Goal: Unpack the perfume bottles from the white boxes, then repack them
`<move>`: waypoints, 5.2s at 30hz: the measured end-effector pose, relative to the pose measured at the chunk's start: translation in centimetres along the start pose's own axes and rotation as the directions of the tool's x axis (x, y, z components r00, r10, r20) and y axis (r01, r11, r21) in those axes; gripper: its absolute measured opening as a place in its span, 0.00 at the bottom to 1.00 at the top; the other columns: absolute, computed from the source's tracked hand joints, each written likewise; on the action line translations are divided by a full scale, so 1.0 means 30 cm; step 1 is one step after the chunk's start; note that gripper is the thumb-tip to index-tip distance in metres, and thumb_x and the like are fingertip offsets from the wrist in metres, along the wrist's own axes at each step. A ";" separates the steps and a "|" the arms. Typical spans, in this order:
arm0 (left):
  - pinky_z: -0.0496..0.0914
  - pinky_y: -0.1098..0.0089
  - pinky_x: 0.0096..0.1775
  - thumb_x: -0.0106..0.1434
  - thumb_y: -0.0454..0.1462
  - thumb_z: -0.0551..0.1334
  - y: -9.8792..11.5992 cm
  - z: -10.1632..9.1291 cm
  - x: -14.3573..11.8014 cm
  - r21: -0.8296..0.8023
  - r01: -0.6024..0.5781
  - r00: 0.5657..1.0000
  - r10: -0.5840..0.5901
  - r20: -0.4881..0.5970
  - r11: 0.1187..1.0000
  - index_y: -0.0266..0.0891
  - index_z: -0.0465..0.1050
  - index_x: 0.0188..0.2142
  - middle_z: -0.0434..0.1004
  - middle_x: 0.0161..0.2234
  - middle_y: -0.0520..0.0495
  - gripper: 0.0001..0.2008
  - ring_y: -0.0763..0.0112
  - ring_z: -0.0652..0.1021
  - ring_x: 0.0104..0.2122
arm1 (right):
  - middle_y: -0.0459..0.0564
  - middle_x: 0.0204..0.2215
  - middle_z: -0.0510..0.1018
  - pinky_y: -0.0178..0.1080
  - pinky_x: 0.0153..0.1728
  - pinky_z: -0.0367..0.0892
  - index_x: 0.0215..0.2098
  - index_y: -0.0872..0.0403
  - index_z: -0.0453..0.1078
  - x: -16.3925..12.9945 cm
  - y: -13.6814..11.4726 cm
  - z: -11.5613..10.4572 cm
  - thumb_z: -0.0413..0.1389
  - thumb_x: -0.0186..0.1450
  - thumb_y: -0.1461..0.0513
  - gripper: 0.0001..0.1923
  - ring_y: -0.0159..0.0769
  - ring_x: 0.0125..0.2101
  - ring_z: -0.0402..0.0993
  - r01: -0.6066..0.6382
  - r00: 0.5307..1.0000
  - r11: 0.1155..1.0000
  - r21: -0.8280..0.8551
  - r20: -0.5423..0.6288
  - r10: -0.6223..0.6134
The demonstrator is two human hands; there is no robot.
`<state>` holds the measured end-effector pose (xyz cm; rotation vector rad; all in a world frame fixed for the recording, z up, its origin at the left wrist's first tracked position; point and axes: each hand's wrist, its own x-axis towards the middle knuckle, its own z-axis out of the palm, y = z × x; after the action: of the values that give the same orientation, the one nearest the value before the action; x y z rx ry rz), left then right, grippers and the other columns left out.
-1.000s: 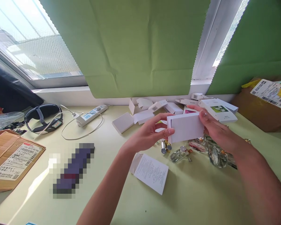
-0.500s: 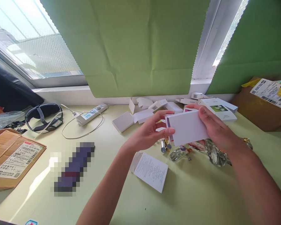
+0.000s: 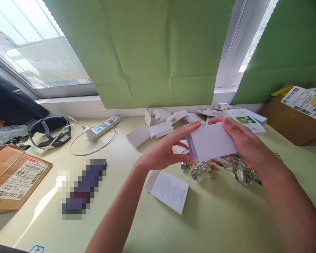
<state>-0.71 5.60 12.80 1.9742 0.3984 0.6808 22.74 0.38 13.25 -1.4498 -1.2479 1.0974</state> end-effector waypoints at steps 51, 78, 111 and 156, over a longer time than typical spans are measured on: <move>0.68 0.48 0.57 0.55 0.41 0.71 -0.005 -0.007 -0.014 0.040 0.164 0.981 -0.159 -0.111 0.986 0.67 0.44 0.65 0.35 0.70 0.54 0.48 0.49 0.51 0.67 | 0.48 0.55 0.67 0.45 0.41 0.76 0.63 0.34 0.54 -0.006 0.025 0.014 0.66 0.57 0.54 0.39 0.45 0.45 0.74 0.288 0.952 0.950 -0.118 0.144 -0.270; 0.75 0.68 0.42 0.63 0.38 0.65 0.016 -0.006 -0.002 -0.194 -0.007 0.918 -0.071 -0.390 0.981 0.53 0.60 0.61 0.65 0.59 0.45 0.29 0.71 0.76 0.42 | 0.51 0.56 0.71 0.44 0.41 0.75 0.64 0.38 0.54 0.000 0.055 0.073 0.62 0.62 0.52 0.36 0.46 0.50 0.73 0.034 0.882 0.996 0.081 0.466 -0.068; 0.77 0.67 0.41 0.65 0.39 0.62 0.073 0.032 -0.003 -0.041 -0.028 0.890 0.006 -0.456 0.999 0.54 0.63 0.56 0.65 0.57 0.48 0.21 0.60 0.74 0.53 | 0.46 0.38 0.78 0.38 0.27 0.69 0.55 0.44 0.66 -0.050 -0.065 0.085 0.62 0.58 0.58 0.26 0.40 0.33 0.74 0.029 0.951 0.984 -0.175 0.308 0.027; 0.66 0.70 0.19 0.61 0.65 0.42 -0.070 0.039 -0.445 0.405 0.884 0.379 -0.863 -0.335 0.232 0.36 0.65 0.26 0.70 0.42 0.37 0.35 0.69 0.76 0.24 | 0.46 0.55 0.74 0.44 0.48 0.74 0.51 0.42 0.68 -0.029 -0.005 -0.008 0.57 0.65 0.50 0.17 0.43 0.52 0.71 0.347 0.931 0.932 -0.103 0.161 -0.329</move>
<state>-10.52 -1.40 6.56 1.7728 1.7566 -0.2093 22.85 -0.48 13.50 -1.2045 -1.6275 0.9076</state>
